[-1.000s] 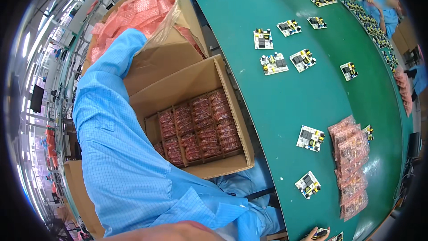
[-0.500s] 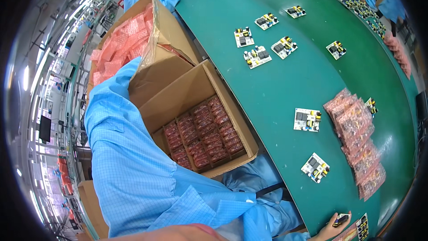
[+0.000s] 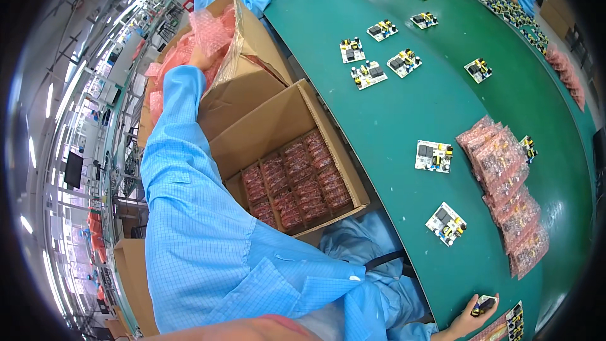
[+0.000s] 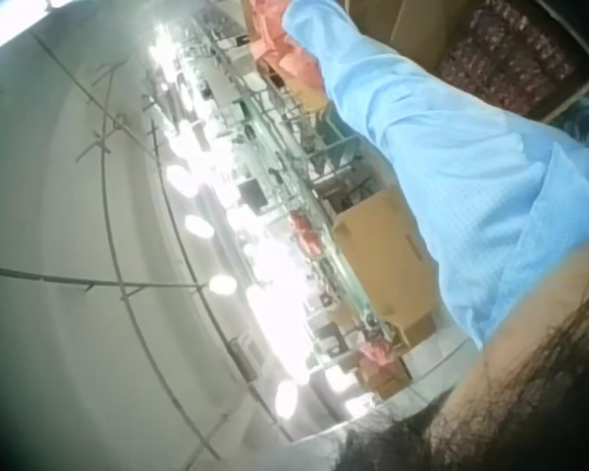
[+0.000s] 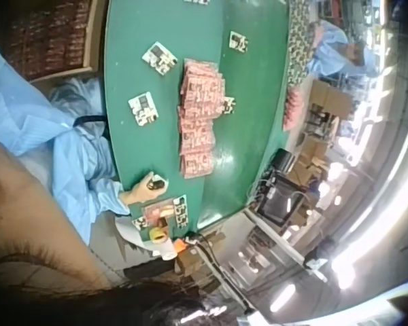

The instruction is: Wrapping small green circuit boards in pink bubble wrap pouches and organizing them on the workbench.

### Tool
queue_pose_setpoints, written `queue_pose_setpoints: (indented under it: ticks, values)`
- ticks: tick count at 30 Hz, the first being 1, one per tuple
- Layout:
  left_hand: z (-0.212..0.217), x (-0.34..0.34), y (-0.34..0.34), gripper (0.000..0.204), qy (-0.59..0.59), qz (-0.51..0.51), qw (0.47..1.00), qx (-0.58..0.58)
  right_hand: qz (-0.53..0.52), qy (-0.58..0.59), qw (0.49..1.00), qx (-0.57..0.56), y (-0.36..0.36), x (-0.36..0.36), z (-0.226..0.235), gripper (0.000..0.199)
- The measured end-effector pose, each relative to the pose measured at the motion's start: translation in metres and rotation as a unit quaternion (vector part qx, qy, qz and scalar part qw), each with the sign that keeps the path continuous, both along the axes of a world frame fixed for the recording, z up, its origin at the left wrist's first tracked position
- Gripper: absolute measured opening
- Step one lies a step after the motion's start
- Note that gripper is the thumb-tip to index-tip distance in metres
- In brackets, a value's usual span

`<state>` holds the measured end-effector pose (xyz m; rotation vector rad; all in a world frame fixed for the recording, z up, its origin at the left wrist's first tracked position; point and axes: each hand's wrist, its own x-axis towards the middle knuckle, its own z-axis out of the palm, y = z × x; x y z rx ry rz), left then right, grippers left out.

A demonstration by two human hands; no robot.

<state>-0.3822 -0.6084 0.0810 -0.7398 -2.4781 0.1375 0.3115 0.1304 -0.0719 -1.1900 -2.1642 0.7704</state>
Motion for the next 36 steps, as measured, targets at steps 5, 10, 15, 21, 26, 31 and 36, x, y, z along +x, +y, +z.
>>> queue_pose_setpoints:
  ticks: [5,10,15,21,26,31,36]
  values:
    - [0.028,0.015,-0.06,0.044,0.05,0.091,0.941,0.323,0.022,0.02,1.0,0.002,0.003,-0.007,-0.007,0.048]
    - [0.057,0.039,-0.093,0.035,0.156,0.086,0.874,0.451,0.01,0.033,0.999,-0.036,0.004,-0.002,-0.013,0.048]
    - [0.046,0.077,-0.072,0.044,0.158,0.292,0.872,0.361,-0.007,0.002,1.0,-0.005,-0.007,-0.005,0.007,0.048]
    - [0.074,0.094,-0.079,0.045,0.252,0.014,0.645,0.722,-0.006,-0.001,1.0,0.013,-0.007,-0.007,0.004,0.049]
    - [0.122,0.123,-0.105,0.05,0.29,0.236,0.786,0.492,0.007,0.003,1.0,0.008,0.001,-0.002,-0.003,0.05]
    - [0.126,0.105,-0.027,0.037,0.335,0.001,0.613,0.715,-0.013,-0.011,1.0,0.021,-0.009,-0.001,0.008,0.05]
    - [0.137,0.091,-0.004,0.035,0.364,0.089,0.868,0.325,0.013,0.039,0.999,0.01,-0.007,-0.008,0.005,0.052]
